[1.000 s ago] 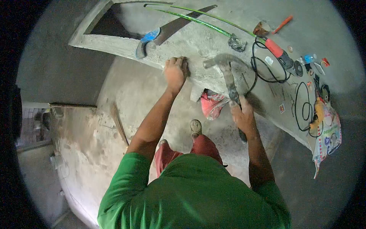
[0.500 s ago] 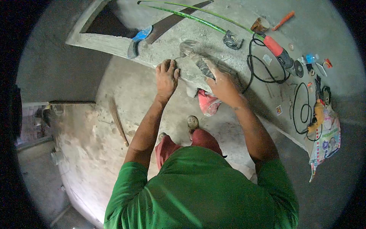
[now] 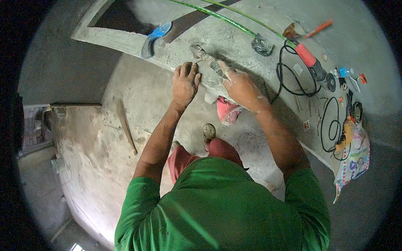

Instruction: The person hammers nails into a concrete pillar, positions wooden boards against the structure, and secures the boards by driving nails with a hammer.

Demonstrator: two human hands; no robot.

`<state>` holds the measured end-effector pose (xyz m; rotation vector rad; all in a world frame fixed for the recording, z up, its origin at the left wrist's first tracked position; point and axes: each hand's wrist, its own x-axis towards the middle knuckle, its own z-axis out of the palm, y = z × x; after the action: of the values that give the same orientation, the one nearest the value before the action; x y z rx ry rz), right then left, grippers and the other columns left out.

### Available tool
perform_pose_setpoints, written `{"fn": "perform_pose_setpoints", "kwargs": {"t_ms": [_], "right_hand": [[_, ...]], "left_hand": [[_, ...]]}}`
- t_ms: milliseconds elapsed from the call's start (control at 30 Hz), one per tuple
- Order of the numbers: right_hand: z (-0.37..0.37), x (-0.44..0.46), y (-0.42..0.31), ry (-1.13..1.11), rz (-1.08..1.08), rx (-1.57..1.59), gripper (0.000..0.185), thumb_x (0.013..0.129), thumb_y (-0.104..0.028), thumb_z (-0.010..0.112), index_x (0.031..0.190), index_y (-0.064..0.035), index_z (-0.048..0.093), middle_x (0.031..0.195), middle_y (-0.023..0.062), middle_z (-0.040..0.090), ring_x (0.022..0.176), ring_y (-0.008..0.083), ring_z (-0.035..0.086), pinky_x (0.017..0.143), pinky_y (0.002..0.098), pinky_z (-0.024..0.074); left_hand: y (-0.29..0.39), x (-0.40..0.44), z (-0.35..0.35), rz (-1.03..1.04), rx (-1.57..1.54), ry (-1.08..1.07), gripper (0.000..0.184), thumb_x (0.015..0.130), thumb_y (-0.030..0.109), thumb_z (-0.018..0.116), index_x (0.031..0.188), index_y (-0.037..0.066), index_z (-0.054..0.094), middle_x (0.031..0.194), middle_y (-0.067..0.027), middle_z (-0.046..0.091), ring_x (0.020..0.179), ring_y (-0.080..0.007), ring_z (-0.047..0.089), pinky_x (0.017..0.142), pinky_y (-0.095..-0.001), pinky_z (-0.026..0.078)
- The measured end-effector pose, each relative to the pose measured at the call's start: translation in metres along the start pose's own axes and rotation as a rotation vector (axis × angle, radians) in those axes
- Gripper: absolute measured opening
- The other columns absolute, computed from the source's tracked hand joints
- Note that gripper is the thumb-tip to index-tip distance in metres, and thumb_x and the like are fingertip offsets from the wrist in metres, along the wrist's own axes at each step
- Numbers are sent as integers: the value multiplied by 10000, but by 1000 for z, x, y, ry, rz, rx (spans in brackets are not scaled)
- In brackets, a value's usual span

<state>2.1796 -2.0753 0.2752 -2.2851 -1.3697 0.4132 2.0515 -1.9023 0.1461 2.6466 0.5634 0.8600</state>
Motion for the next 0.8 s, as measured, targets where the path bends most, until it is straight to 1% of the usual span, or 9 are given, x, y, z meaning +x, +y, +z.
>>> {"fn": "perform_pose_setpoints", "kwargs": {"t_ms": [100,300,400,467,600,633,700,767,800], "right_hand": [[10,2,8,-19,37,-65,568,907,-147,621,1443,-79,446,1013,314,645,959,487,615,818,501,500],[16,5,13,-28,48,-15,615,912,-167,609,1485,-119,389,1011,311,640,968,482,613,841,536,486],[21,1,14,33,-9,-28,617,912,-162,612,1486,-128,389,1003,302,644,964,481,616,829,538,488],[14,7,10,-84,98,-81,622,911,-162,617,1489,-141,387,1009,297,645,966,482,614,833,531,491],[7,8,7,-41,100,-67,614,913,-167,617,1485,-145,395,1001,295,649,958,471,623,834,523,495],[9,7,9,19,30,-3,605,916,-173,614,1482,-148,401,994,297,650,950,465,629,828,523,497],[14,2,16,73,-31,63,597,919,-179,610,1479,-151,406,988,299,651,943,460,636,822,523,498],[17,5,19,-68,78,-92,587,920,-185,604,1475,-152,416,1011,295,655,934,468,638,818,523,499],[12,7,17,-68,51,-89,587,920,-185,604,1475,-152,416,1011,295,655,934,468,638,818,523,499]], "left_hand": [[1,0,0,-39,-19,-24,411,915,239,629,1269,32,600,1293,-152,533,1150,-386,481,978,-477,427],[0,3,-2,-18,-36,-24,414,904,230,640,1265,34,593,1273,-174,538,1136,-392,492,962,-479,434],[-4,2,4,-1,-28,8,417,898,224,648,1265,31,594,1271,-179,540,1130,-398,495,959,-480,433],[-2,0,2,-7,-31,-2,415,897,219,649,1262,30,594,1270,-180,541,1127,-402,496,958,-481,433],[-3,3,0,-4,-50,-7,407,894,205,652,1257,29,597,1272,-180,540,1124,-406,497,950,-482,437],[-3,3,0,-7,-51,-9,407,894,205,652,1257,29,597,1272,-180,540,1124,-406,497,950,-482,437],[-1,2,0,8,-9,18,403,897,249,629,1237,35,594,1239,-152,537,1136,-365,498,912,-464,445],[2,5,-2,-4,-31,-23,386,892,238,639,1221,39,609,1225,-146,551,1105,-362,512,904,-465,450],[0,8,-6,-27,-36,-55,369,887,227,649,1204,42,624,1210,-140,565,1075,-360,526,895,-466,454]]}}
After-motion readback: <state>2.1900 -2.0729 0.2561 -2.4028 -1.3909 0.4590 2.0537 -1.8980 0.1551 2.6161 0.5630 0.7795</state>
